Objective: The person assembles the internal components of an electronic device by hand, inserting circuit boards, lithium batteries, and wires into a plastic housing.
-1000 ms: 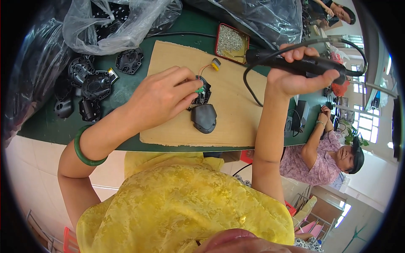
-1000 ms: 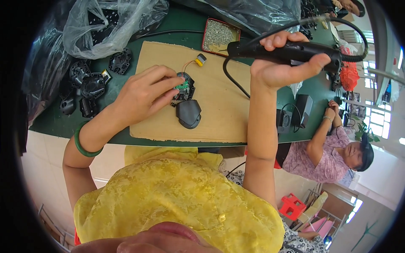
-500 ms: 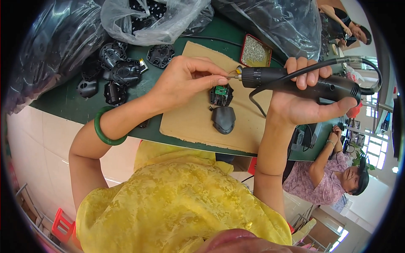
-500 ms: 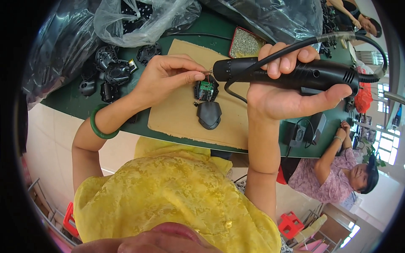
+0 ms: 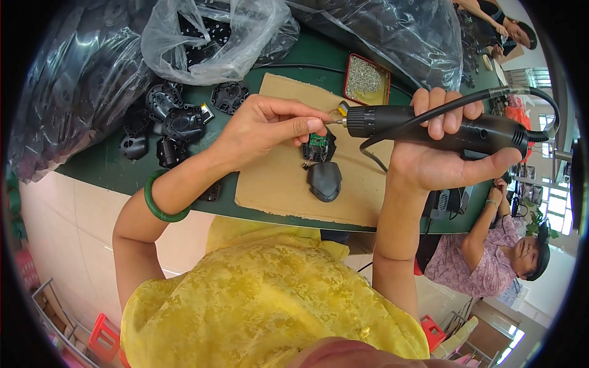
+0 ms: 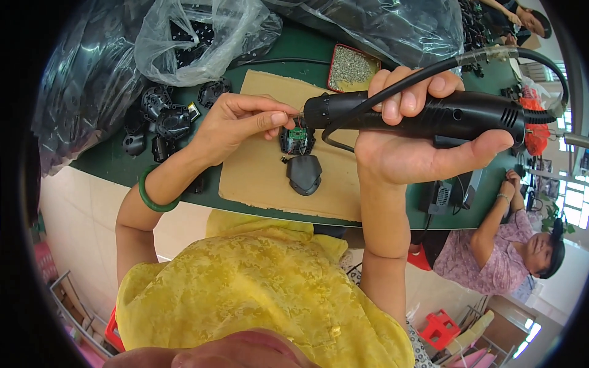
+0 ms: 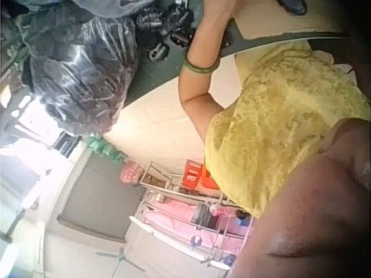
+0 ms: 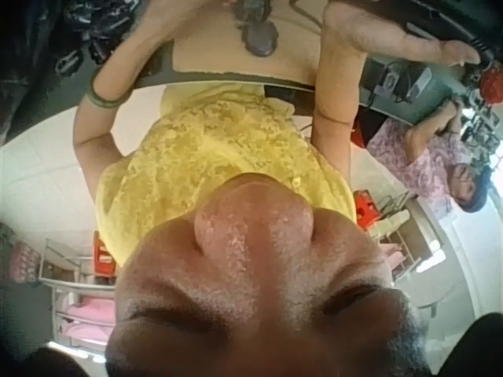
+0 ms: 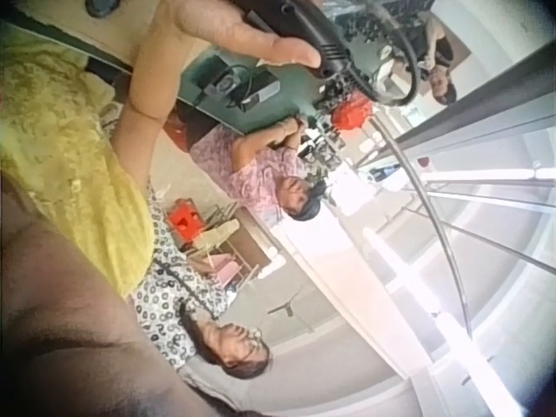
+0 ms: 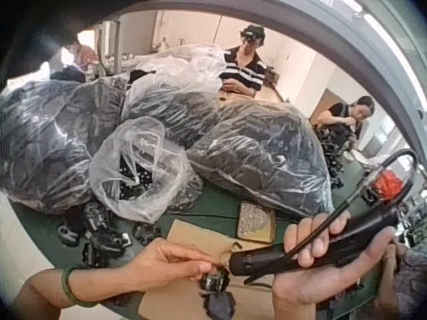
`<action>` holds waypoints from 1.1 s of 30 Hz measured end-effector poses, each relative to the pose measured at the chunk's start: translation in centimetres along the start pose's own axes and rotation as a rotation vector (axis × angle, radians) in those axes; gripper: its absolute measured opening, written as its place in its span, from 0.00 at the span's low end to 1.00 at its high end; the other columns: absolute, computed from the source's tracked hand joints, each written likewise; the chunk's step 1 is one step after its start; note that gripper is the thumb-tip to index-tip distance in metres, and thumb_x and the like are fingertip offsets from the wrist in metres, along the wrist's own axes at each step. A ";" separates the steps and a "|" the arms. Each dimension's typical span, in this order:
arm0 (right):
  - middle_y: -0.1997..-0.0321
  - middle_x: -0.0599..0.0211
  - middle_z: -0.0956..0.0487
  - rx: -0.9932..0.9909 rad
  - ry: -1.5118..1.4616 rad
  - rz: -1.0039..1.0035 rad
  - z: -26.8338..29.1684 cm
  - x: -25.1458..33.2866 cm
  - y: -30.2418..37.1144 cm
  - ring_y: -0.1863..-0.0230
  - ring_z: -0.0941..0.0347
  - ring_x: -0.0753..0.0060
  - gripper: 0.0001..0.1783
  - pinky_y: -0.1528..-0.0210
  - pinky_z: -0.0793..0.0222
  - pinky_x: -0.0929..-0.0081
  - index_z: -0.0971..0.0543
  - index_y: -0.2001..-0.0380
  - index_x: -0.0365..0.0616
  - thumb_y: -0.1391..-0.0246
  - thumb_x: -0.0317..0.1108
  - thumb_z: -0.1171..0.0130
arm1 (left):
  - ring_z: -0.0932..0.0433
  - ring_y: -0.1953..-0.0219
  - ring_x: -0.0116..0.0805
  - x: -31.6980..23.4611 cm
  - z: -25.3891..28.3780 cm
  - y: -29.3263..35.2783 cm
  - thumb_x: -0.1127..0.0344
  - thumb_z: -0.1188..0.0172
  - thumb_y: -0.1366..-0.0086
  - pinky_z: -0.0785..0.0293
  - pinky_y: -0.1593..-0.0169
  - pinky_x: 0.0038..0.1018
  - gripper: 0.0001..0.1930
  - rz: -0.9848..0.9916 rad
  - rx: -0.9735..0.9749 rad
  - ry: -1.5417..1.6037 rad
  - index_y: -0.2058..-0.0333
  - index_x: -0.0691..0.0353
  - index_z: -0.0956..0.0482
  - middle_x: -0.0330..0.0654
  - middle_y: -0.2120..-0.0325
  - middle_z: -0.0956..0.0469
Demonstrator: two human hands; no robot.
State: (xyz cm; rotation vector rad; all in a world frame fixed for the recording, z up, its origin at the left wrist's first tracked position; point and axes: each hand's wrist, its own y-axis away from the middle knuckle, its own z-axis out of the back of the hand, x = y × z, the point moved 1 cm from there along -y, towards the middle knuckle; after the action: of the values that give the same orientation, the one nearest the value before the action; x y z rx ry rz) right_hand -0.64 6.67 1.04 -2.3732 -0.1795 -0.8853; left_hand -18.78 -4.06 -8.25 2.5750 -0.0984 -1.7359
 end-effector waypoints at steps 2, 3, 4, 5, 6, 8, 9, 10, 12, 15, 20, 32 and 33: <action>0.78 0.78 0.31 0.002 -0.006 0.005 -0.1 -0.2 0.0 0.78 0.39 0.82 0.40 0.70 0.47 0.80 0.27 0.69 0.48 0.51 0.80 0.45 | 0.25 0.67 0.23 0.2 0.0 0.0 0.69 0.37 0.32 0.27 0.62 0.21 0.12 0.006 0.007 0.015 0.53 0.67 0.15 0.42 0.65 0.16; 0.78 0.78 0.31 0.007 -0.008 0.007 -0.1 -0.2 0.0 0.78 0.39 0.82 0.40 0.70 0.47 0.80 0.27 0.69 0.48 0.51 0.80 0.45 | 0.25 0.67 0.23 0.3 0.0 0.0 0.69 0.37 0.32 0.27 0.62 0.21 0.12 0.009 0.012 0.034 0.53 0.66 0.15 0.42 0.65 0.16; 0.78 0.78 0.31 0.007 -0.010 0.010 -0.2 -0.2 0.0 0.78 0.39 0.82 0.40 0.70 0.47 0.80 0.27 0.69 0.48 0.51 0.80 0.45 | 0.25 0.67 0.23 0.4 0.0 0.0 0.69 0.37 0.32 0.27 0.62 0.21 0.12 0.010 0.012 0.032 0.53 0.66 0.15 0.42 0.65 0.16; 0.78 0.78 0.31 -0.004 -0.005 0.015 -0.2 -0.1 0.1 0.78 0.39 0.82 0.41 0.70 0.47 0.80 0.27 0.69 0.48 0.52 0.80 0.45 | 0.25 0.67 0.23 0.4 0.0 0.0 0.69 0.37 0.32 0.27 0.62 0.21 0.12 0.005 0.018 0.036 0.53 0.66 0.15 0.43 0.65 0.16; 0.78 0.79 0.31 -0.016 0.000 0.020 -0.2 -0.1 0.1 0.78 0.39 0.82 0.41 0.70 0.47 0.80 0.27 0.69 0.49 0.52 0.81 0.45 | 0.25 0.68 0.23 0.4 0.0 0.0 0.69 0.37 0.32 0.27 0.62 0.21 0.12 0.000 0.024 0.041 0.53 0.66 0.15 0.43 0.65 0.16; 0.78 0.76 0.30 -0.012 -0.042 0.021 0.0 -0.2 0.0 0.80 0.37 0.79 0.43 0.72 0.44 0.78 0.25 0.68 0.48 0.50 0.83 0.52 | 0.25 0.68 0.23 0.3 -0.1 0.1 0.69 0.37 0.32 0.27 0.62 0.21 0.12 -0.001 0.024 0.036 0.53 0.66 0.15 0.43 0.65 0.16; 0.79 0.73 0.29 -0.008 -0.083 0.020 0.1 -0.2 0.0 0.81 0.36 0.77 0.46 0.74 0.40 0.77 0.23 0.68 0.48 0.49 0.85 0.59 | 0.25 0.68 0.23 0.3 -0.1 0.1 0.69 0.37 0.32 0.27 0.62 0.21 0.11 -0.001 0.024 0.032 0.53 0.66 0.15 0.42 0.65 0.16; 0.79 0.73 0.29 -0.007 -0.084 0.020 -0.1 -0.2 0.0 0.81 0.36 0.77 0.46 0.74 0.40 0.77 0.23 0.68 0.48 0.49 0.85 0.59 | 0.25 0.68 0.23 0.2 -0.1 0.1 0.69 0.37 0.32 0.27 0.62 0.21 0.11 -0.002 0.024 0.031 0.53 0.66 0.15 0.42 0.65 0.16; 0.78 0.79 0.32 -0.025 -0.016 0.006 -0.4 -0.2 0.3 0.78 0.39 0.82 0.41 0.70 0.47 0.80 0.27 0.69 0.49 0.52 0.81 0.45 | 0.25 0.68 0.23 0.2 0.0 0.2 0.69 0.37 0.32 0.27 0.63 0.20 0.11 0.002 0.012 -0.009 0.54 0.66 0.15 0.42 0.65 0.16; 0.78 0.78 0.32 -0.023 -0.008 0.017 -0.2 0.0 0.3 0.78 0.39 0.82 0.40 0.70 0.47 0.80 0.27 0.69 0.49 0.52 0.81 0.45 | 0.25 0.68 0.22 0.2 -0.1 0.1 0.68 0.36 0.32 0.27 0.63 0.20 0.11 0.015 0.013 -0.008 0.54 0.66 0.15 0.42 0.65 0.16; 0.78 0.78 0.31 -0.019 -0.022 0.005 0.0 -0.1 0.3 0.78 0.38 0.81 0.40 0.69 0.46 0.80 0.27 0.69 0.49 0.52 0.80 0.45 | 0.25 0.68 0.22 0.3 -0.1 0.2 0.68 0.36 0.33 0.27 0.63 0.20 0.11 0.019 0.015 -0.038 0.55 0.67 0.14 0.42 0.64 0.15; 0.76 0.70 0.28 0.076 -0.053 0.014 2.4 -0.2 1.0 0.80 0.34 0.74 0.48 0.72 0.34 0.78 0.23 0.64 0.45 0.47 0.84 0.61 | 0.31 0.72 0.22 -0.4 1.5 0.4 0.73 0.30 0.43 0.31 0.67 0.20 0.25 -0.335 -0.258 -0.843 0.45 0.60 0.21 0.36 0.58 0.23; 0.76 0.69 0.28 0.073 -0.001 0.010 2.6 -0.4 1.5 0.80 0.33 0.73 0.48 0.72 0.34 0.77 0.24 0.63 0.45 0.47 0.84 0.62 | 0.31 0.71 0.24 -0.4 1.3 0.5 0.71 0.29 0.44 0.30 0.66 0.20 0.27 -0.394 -0.195 -0.892 0.44 0.60 0.21 0.38 0.56 0.24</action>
State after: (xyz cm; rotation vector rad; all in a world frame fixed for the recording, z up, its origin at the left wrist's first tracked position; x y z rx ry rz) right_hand 0.98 6.93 -1.54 -2.3048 -0.1973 -0.8590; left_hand -20.15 -4.47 -8.36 1.5771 0.5549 -2.7216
